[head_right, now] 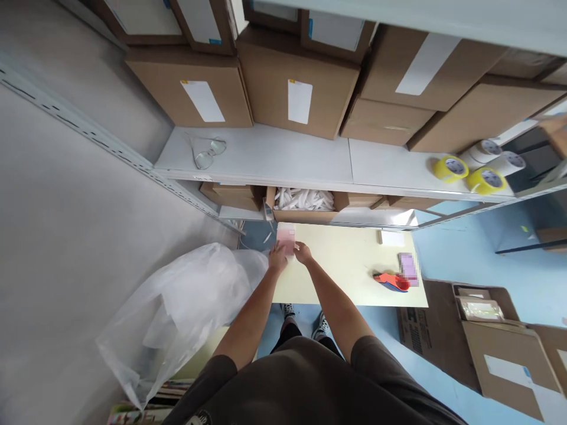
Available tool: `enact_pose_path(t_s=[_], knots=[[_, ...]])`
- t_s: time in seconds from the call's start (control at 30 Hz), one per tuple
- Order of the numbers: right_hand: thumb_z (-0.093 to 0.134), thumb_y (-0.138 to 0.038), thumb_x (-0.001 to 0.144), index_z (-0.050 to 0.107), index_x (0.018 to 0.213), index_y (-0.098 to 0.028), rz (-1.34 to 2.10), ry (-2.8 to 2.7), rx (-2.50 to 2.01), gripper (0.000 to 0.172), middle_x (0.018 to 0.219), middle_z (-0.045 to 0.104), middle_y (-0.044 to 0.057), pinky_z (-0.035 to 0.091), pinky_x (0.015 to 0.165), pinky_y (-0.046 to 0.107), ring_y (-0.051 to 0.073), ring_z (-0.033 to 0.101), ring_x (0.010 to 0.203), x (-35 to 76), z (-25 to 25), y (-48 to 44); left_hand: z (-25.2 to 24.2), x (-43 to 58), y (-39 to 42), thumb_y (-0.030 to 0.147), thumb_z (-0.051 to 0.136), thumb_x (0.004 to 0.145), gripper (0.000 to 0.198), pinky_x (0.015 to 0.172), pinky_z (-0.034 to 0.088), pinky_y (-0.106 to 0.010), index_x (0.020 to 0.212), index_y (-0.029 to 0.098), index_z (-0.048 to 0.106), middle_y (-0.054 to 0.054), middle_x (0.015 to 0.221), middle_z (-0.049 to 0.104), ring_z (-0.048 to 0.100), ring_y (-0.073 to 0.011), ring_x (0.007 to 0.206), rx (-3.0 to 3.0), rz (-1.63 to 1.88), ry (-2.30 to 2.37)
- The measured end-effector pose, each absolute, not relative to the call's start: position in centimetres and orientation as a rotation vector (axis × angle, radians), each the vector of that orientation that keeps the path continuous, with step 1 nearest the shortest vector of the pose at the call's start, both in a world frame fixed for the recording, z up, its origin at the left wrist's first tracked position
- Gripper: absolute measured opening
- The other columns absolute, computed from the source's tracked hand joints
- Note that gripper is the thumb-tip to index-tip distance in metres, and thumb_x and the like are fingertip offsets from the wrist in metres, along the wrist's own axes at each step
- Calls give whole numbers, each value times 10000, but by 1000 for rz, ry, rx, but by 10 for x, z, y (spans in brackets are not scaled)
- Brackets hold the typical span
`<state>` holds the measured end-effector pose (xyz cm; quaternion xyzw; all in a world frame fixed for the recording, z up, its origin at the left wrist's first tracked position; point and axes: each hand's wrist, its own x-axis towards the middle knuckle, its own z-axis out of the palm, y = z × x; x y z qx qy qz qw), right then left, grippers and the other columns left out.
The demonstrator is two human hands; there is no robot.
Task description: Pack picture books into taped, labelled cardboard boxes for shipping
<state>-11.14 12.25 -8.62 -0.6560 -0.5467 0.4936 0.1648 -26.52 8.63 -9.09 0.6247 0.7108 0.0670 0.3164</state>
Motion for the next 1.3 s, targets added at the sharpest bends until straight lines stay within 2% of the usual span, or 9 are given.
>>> enact_pose_path(t_s=[0.1, 0.2, 0.3, 0.43, 0.57, 0.67, 0.93, 1.1, 1.3], knots=[[700, -260, 912, 737, 1349, -227, 1334, -1482, -1929, 440, 1380, 753, 118, 589, 1069, 427, 292, 743, 1216, -86, -62, 115, -63, -256, 88, 107, 619, 892, 643, 1287, 380, -540, 1524, 221, 599, -133, 1689, 485, 351, -358, 1613, 1691, 286, 1890], [666, -261, 931, 711, 1374, -241, 1265, -1434, -1874, 446, 1329, 772, 107, 604, 1047, 430, 263, 763, 1162, -51, -36, 106, -31, -242, 91, 105, 585, 919, 590, 1314, 363, -463, 1496, 221, 620, -127, 1590, 592, 465, -295, 1542, 1758, 473, 1826], [672, -298, 914, 695, 1392, -248, 1211, -1429, -1789, 481, 1318, 776, 110, 602, 1045, 459, 277, 753, 1186, -7, -16, 91, -2, -225, 89, 136, 571, 958, 560, 1302, 392, -417, 1511, 221, 602, -112, 1582, 604, 507, -254, 1517, 1717, 623, 1795], [670, -438, 890, 687, 1399, -241, 1133, -1389, -1701, 546, 1425, 720, 146, 602, 1038, 499, 330, 690, 1317, 49, -4, 63, 23, -204, 66, 220, 559, 1018, 530, 1286, 418, -410, 1546, 254, 573, -77, 1590, 609, 549, -228, 1493, 1599, 768, 1764], [620, -607, 891, 701, 1364, -210, 1092, -1394, -1569, 622, 1460, 682, 192, 623, 991, 519, 350, 700, 1287, 77, 2, 41, 38, -190, 10, 258, 606, 1007, 569, 1275, 434, -431, 1574, 248, 553, -89, 1631, 568, 527, -240, 1515, 1481, 918, 1827], [609, -650, 903, 699, 1383, -205, 1173, -1519, -1455, 661, 1450, 689, 201, 614, 1015, 522, 345, 694, 1299, 70, 10, 33, 48, -189, -49, 272, 623, 1005, 585, 1261, 454, -455, 1584, 242, 547, -100, 1644, 552, 519, -258, 1522, 1343, 1006, 1953], [611, -610, 952, 637, 1517, -219, 1421, -1970, -974, 688, 1543, 638, 184, 568, 1112, 533, 334, 642, 1390, -40, 37, -32, 76, -221, -253, 297, 592, 1032, 558, 1328, 367, -469, 1582, 211, 559, -110, 1645, 553, 495, -260, 1547, 1019, 1227, 2370], [616, -611, 956, 636, 1527, -190, 1527, -2232, -610, 710, 1557, 628, 183, 524, 1174, 525, 331, 614, 1420, -126, 49, -142, 80, -242, -405, 325, 578, 1046, 566, 1320, 367, -506, 1597, 197, 540, -131, 1627, 569, 490, -273, 1549, 723, 1376, 2593], [594, -616, 973, 628, 1540, -235, 1582, -2478, -226, 684, 1605, 593, 143, 467, 1224, 526, 316, 539, 1501, -197, 52, -316, 65, -245, -595, 304, 589, 1040, 577, 1329, 345, -486, 1603, 195, 539, -140, 1639, 553, 466, -273, 1565, 317, 1475, 2712]])
